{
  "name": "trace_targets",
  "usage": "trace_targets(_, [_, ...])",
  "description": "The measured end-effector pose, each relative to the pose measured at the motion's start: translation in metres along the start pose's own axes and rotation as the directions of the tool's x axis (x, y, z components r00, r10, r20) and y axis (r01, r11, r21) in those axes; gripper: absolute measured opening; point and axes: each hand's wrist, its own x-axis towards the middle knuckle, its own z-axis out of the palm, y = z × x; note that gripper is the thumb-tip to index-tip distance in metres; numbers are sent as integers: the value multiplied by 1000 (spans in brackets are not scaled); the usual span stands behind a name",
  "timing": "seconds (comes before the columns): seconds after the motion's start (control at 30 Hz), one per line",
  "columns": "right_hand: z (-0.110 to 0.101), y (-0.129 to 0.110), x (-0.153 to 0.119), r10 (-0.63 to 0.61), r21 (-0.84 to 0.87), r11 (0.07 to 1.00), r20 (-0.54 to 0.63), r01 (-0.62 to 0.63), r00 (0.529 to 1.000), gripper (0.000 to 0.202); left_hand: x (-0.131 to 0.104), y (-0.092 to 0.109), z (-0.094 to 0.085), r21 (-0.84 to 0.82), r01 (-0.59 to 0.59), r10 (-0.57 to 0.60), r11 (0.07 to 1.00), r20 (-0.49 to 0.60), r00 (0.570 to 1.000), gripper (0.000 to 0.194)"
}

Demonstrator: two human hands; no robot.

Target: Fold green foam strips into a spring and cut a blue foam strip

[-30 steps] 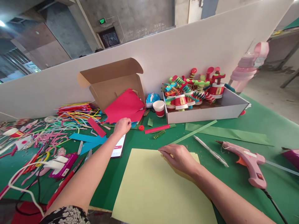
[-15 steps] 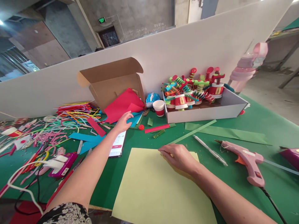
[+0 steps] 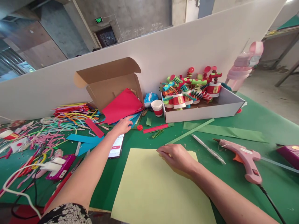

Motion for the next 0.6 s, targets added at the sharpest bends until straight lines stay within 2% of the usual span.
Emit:
trace_targets(0.2, [1, 1, 0, -9, 13, 1000, -4, 9, 1000, 33, 2, 3, -1, -22, 16, -15, 1000, 43, 999, 24])
trace_targets(0.6, [0, -1, -1, 1, 12, 1000, 2, -1, 1000, 32, 2, -1, 0, -123, 30, -41, 992, -90, 995, 21])
